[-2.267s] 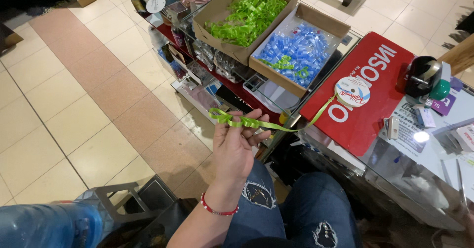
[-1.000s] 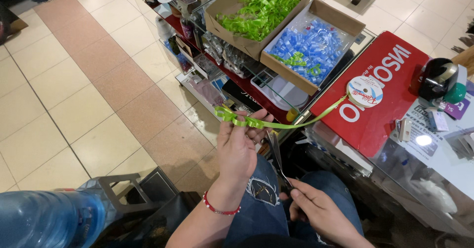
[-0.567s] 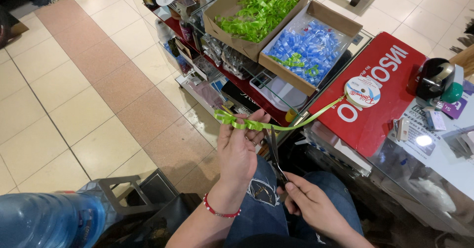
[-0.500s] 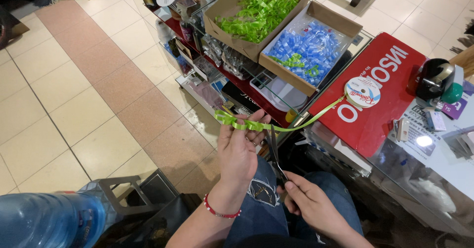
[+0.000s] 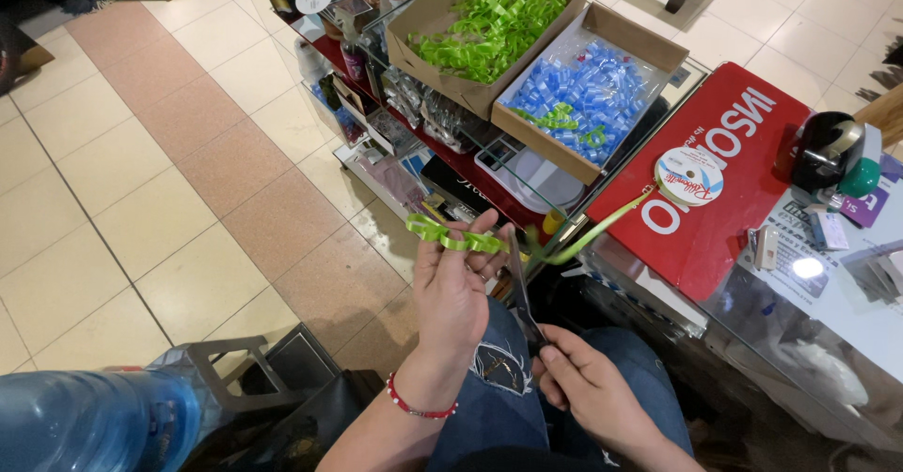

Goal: The person ties a green ribbon into a bow using both hands, then secures the center with a stapler. They repeat this process by cutting a new length of ribbon, folding it into a bow, and stapling it.

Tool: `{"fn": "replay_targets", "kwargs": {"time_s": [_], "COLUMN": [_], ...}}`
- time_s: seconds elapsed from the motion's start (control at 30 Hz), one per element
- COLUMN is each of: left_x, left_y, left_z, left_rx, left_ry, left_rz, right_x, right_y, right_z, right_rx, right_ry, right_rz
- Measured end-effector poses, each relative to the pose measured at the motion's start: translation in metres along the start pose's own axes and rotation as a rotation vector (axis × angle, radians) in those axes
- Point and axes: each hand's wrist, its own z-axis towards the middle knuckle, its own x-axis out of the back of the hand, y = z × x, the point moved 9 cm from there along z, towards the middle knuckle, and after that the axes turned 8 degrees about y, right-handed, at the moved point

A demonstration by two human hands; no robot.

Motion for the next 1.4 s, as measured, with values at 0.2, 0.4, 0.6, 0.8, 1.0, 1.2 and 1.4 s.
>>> {"fn": "replay_targets", "kwargs": {"time_s": [0.2,0.4,0.6,0.8,1.0,1.2,1.4], "left_x": [-0.002,-0.015,-0.062,-0.083,-0.058,-0.116,-0.166], "left_y": [0.009,0.023,0.042,0.019,-0.018,-0.008,-0.090], "left_z": [0.007,0.034,0.100,0.228,0.371,0.267,0.162], "left_rx": [-0.049,-0.044,-0.014,-0.211,-0.332,-0.244,-0.714], "left_ry": [-0.049,0.001,0.097,0.073,0.178,0.052,-0.544], "left_rz": [0.026,0.254,0.844,1.080,0.725,1.133,1.195], "right_x": [0.061,0.180,0.339,0.564,0.558,0.548,0.425], "right_y": [0.008,-0.023,0.021,0.202,0.196,0.198,0.062], "right_z": [-0.005,-0.052,-0.071,-0.031,-0.048,-0.070,-0.126], "right_rx": [0.065,0.483,0.730,0.511,0.549,0.578,0.288], "right_ry": [0.163,0.783,1.049,1.300,1.365,1.428,1.399], "right_rz": [-0.082,-0.440,-0.932,-0.333,-0.306,-0.282,-1.285]}}
